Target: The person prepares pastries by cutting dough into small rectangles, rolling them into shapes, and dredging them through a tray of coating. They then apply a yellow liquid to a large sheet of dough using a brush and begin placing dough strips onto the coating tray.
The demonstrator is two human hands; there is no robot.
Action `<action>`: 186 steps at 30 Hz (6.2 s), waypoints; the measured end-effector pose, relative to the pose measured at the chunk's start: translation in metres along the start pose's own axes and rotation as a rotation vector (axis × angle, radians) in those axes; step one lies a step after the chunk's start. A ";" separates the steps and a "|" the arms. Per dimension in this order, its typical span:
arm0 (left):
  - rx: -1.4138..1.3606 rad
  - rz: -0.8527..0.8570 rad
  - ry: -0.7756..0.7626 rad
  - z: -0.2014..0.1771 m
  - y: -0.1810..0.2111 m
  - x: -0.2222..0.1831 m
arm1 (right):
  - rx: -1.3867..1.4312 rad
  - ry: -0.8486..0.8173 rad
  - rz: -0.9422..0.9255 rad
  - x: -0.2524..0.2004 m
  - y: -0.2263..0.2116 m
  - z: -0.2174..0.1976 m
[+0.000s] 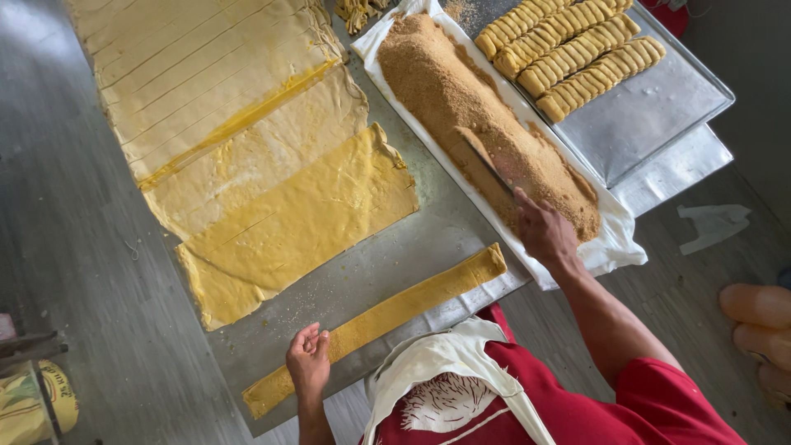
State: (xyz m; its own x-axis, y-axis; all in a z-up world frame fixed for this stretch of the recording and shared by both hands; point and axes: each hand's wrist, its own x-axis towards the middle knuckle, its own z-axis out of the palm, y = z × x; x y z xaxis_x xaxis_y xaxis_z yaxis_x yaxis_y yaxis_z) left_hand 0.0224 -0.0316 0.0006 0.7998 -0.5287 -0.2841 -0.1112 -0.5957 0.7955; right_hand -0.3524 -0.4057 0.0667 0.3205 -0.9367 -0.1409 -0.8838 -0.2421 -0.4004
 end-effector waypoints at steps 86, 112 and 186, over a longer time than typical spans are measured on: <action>0.377 0.749 -0.310 -0.177 0.189 0.260 | 0.654 -0.345 -1.060 0.004 -0.394 -0.107; -0.292 0.897 -0.215 0.368 0.506 0.441 | 0.200 0.438 -0.732 0.192 -0.143 -0.239; 0.424 0.348 0.272 -0.079 0.021 -0.024 | 0.280 -0.147 -0.167 -0.048 -0.129 0.028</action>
State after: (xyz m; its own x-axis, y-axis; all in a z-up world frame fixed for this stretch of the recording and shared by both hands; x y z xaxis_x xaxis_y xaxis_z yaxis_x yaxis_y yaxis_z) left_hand 0.0478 0.0164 0.0665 0.7898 -0.5958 0.1455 -0.5736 -0.6337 0.5190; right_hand -0.2447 -0.3229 0.1000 0.5164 -0.8387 -0.1728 -0.6938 -0.2915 -0.6586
